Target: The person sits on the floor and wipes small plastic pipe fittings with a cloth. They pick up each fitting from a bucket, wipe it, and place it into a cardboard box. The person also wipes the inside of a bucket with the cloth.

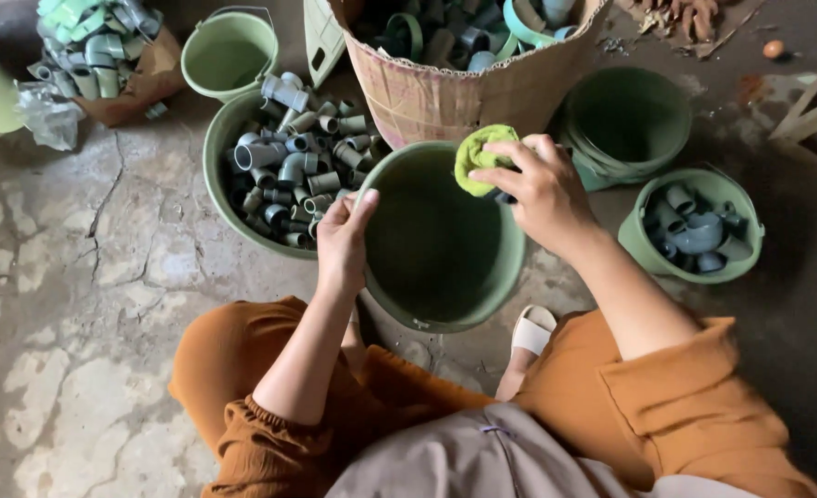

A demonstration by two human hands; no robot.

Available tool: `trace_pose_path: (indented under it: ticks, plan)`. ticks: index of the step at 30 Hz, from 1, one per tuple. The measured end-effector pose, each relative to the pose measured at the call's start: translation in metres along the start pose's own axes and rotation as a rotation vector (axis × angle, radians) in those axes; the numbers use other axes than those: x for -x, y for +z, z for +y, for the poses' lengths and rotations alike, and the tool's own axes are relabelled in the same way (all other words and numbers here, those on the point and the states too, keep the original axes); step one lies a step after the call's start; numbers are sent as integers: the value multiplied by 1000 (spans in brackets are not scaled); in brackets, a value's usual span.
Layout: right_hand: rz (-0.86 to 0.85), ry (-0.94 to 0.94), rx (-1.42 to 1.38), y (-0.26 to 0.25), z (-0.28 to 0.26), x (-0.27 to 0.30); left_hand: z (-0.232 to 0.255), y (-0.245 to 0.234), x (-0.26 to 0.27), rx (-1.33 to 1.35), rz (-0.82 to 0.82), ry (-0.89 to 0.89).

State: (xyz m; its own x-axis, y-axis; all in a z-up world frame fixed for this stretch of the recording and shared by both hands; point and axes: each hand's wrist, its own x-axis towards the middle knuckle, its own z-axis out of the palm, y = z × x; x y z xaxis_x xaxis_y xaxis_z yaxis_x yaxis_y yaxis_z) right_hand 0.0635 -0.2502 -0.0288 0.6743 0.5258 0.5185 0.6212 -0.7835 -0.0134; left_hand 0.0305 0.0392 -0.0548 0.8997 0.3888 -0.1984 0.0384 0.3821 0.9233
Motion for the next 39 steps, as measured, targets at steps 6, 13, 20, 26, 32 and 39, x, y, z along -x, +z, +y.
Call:
trace_pose_path:
  ticks: [6,13,20,26,32,39]
  plan:
    - [-449,228,-17,-7,-3,7,-39,-43,-53,123,88,28]
    - [-943,346,-903,-27,-49,6,-50,-70,-73,341,490,-324]
    - [-578,851,-1048,-42,35,21,-21,-39,-38,362,355,-639]
    - [-733,1019,-818,-34,31,18,-26,-22,-22,138,253,-383]
    - [-476,1267,-979,52,41,71,-51,-34,-39,36,216,-331]
    - [-499,1256,-808,31,81,83,-49,-1,17,-247,71,-413]
